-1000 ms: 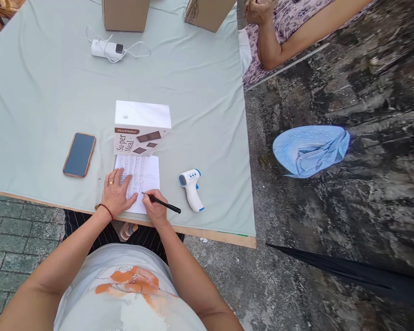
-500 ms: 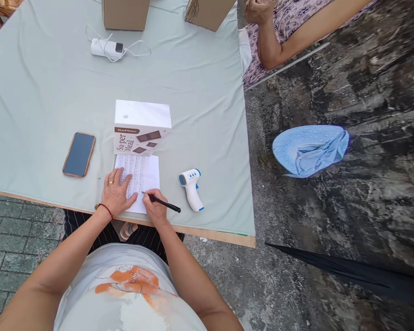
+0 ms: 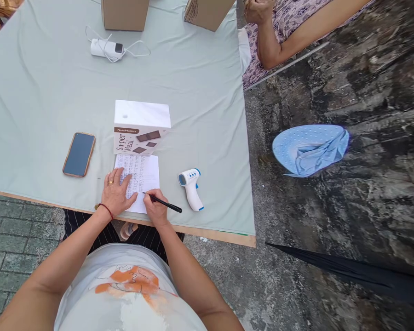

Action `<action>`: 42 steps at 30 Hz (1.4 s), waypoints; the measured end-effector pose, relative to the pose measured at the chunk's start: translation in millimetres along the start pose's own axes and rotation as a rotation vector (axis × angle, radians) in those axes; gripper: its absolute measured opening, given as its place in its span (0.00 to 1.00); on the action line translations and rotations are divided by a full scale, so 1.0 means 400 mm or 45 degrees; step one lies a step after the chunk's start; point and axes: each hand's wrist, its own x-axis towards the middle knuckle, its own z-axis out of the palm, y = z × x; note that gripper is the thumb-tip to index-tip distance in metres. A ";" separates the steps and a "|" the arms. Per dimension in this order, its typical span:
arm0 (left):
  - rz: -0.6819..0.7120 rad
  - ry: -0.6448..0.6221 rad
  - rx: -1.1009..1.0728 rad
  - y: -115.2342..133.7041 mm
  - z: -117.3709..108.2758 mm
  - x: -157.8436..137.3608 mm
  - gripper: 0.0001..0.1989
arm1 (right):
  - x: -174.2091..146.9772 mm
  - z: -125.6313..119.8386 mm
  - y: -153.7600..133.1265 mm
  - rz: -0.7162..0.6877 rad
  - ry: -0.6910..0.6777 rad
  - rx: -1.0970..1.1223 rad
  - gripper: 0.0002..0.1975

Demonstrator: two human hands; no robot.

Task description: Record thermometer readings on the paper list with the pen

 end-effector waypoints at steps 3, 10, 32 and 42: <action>0.005 0.008 -0.002 0.000 0.001 0.000 0.29 | -0.001 0.001 0.003 0.010 0.030 0.012 0.06; 0.001 0.007 -0.009 0.000 0.001 0.001 0.29 | -0.002 0.002 0.004 0.011 0.012 -0.031 0.06; 0.010 0.016 -0.013 -0.003 0.002 0.001 0.28 | -0.001 0.000 0.011 -0.007 0.157 0.078 0.10; -0.059 0.235 -0.293 -0.060 0.039 0.002 0.36 | 0.095 -0.057 0.074 -0.444 -0.061 -0.346 0.20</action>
